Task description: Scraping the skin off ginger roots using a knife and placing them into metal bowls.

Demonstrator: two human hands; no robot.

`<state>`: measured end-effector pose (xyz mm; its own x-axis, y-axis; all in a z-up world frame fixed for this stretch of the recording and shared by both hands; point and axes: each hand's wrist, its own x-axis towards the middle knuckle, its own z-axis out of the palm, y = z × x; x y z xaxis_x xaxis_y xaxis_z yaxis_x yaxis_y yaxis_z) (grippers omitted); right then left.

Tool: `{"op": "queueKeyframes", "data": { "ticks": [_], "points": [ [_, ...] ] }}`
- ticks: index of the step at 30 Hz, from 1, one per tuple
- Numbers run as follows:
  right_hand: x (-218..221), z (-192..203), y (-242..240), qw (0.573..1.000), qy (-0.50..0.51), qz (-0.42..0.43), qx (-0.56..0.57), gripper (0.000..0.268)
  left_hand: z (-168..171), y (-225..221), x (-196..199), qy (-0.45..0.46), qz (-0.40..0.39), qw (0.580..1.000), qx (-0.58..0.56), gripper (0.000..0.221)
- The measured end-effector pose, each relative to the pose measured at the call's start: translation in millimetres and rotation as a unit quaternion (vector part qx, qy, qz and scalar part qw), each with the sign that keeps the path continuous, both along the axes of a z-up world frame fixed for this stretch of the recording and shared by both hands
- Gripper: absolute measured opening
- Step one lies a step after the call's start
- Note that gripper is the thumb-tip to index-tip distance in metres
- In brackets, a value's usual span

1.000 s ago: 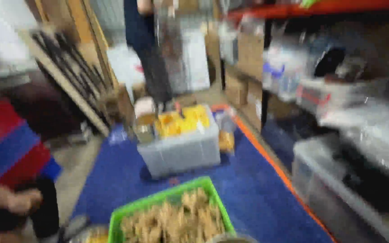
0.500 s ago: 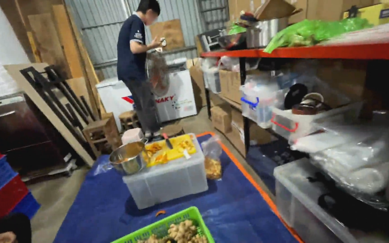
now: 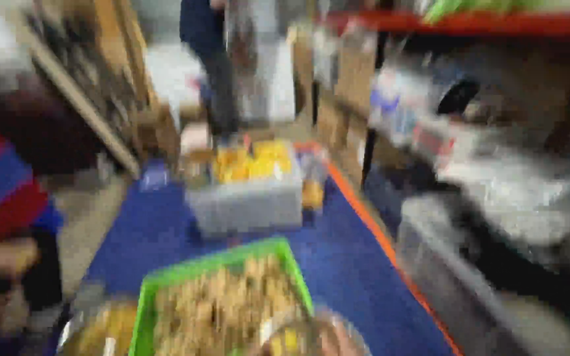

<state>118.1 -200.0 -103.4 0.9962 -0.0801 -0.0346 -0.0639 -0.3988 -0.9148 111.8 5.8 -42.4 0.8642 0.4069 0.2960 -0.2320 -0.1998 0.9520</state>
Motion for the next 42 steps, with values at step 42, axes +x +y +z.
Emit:
{"op": "queueKeyframes", "data": {
  "ticks": [42],
  "points": [
    [-89.2,126.1,27.4,0.985,-0.041,0.145,-0.079,0.081,38.0,-23.7,-77.2,0.217,-0.036,0.960,-0.173,0.029]
  ]
}}
